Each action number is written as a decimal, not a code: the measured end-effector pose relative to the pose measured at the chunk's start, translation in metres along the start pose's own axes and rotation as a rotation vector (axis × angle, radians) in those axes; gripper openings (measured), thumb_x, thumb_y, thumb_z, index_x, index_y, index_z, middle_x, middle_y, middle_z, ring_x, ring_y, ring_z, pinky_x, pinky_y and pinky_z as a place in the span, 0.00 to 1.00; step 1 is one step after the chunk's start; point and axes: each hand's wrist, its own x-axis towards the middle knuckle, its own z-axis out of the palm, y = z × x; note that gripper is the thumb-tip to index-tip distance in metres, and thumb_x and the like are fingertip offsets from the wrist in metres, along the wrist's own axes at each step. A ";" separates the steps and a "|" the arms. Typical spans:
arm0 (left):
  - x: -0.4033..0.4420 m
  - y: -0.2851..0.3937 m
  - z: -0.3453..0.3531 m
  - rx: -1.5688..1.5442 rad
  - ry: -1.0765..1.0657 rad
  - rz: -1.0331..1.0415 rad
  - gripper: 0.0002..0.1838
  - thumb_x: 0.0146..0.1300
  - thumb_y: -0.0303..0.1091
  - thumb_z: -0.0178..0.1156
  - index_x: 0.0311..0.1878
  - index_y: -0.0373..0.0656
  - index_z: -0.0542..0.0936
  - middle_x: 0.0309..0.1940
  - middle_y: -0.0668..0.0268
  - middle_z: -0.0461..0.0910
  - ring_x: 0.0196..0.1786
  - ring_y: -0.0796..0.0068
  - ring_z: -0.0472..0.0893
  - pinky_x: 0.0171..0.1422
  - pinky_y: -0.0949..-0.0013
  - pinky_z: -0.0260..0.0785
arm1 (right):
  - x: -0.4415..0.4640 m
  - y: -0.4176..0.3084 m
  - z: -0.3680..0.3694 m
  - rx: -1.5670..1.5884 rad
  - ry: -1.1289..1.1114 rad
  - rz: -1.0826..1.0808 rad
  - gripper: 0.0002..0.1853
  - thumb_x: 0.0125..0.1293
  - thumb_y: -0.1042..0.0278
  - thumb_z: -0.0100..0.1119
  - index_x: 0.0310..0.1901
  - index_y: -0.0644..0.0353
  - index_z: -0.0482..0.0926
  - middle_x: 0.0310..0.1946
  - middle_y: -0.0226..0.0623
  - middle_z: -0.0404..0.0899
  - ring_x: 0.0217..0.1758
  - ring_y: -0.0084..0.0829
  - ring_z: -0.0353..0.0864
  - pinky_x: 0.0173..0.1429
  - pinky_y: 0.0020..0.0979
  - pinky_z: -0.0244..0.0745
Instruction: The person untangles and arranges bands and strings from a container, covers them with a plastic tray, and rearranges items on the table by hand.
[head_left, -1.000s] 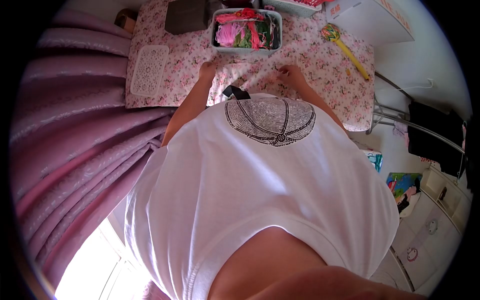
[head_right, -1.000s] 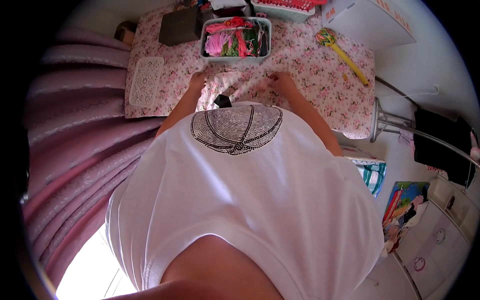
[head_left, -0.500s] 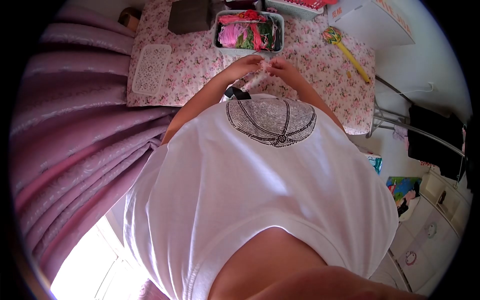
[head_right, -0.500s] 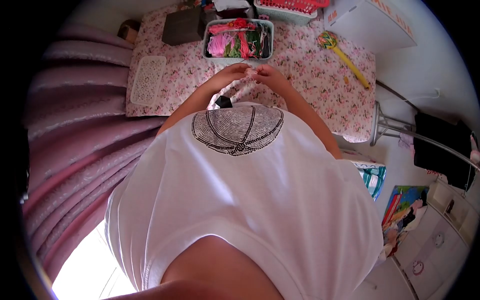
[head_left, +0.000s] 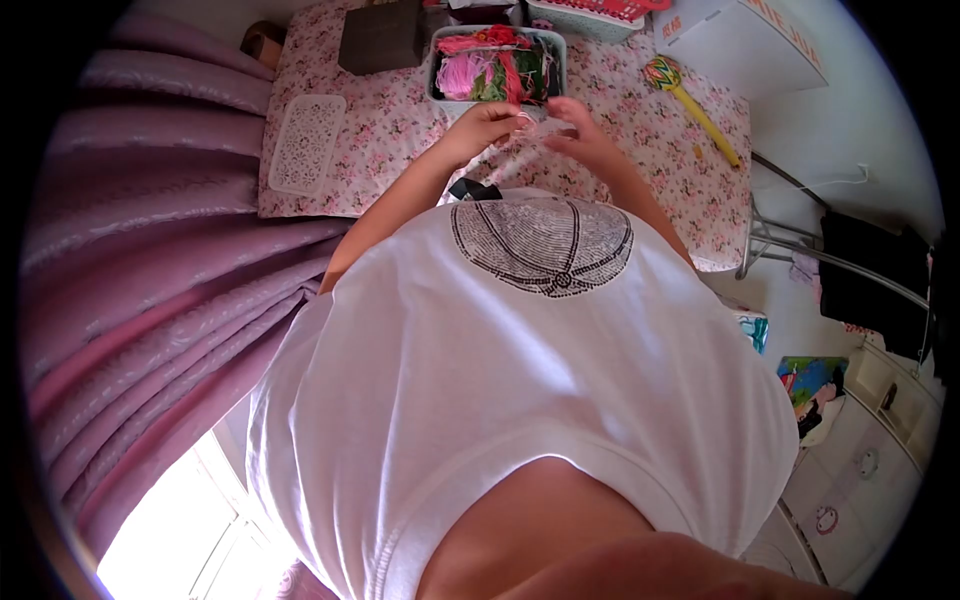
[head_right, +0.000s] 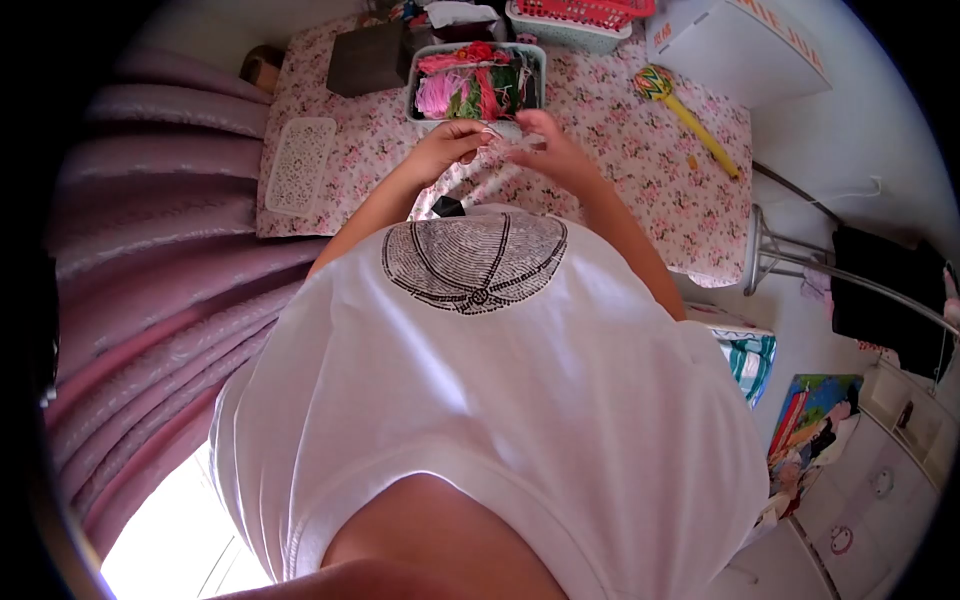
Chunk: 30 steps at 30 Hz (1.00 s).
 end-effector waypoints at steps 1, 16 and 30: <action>0.000 0.004 0.006 0.005 -0.032 0.007 0.08 0.56 0.34 0.54 0.34 0.40 0.76 0.20 0.76 0.69 0.21 0.89 0.64 0.24 0.83 0.55 | 0.001 -0.004 0.007 -0.003 -0.048 -0.047 0.30 0.48 0.64 0.62 0.52 0.58 0.59 0.44 0.36 0.66 0.44 0.27 0.67 0.46 0.25 0.63; -0.002 0.012 -0.011 0.229 0.069 -0.022 0.09 0.53 0.34 0.56 0.35 0.41 0.75 0.20 0.78 0.68 0.21 0.90 0.62 0.23 0.85 0.52 | -0.004 -0.018 -0.023 0.002 -0.021 0.224 0.11 0.60 0.64 0.46 0.33 0.63 0.74 0.26 0.26 0.70 0.32 0.18 0.66 0.38 0.20 0.62; -0.012 -0.003 -0.041 -0.049 0.164 -0.180 0.06 0.54 0.34 0.55 0.33 0.43 0.73 0.15 0.78 0.61 0.16 0.89 0.56 0.18 0.83 0.46 | -0.033 0.053 -0.078 -0.204 0.155 0.361 0.12 0.59 0.59 0.47 0.32 0.60 0.75 0.19 0.27 0.67 0.23 0.20 0.65 0.29 0.23 0.61</action>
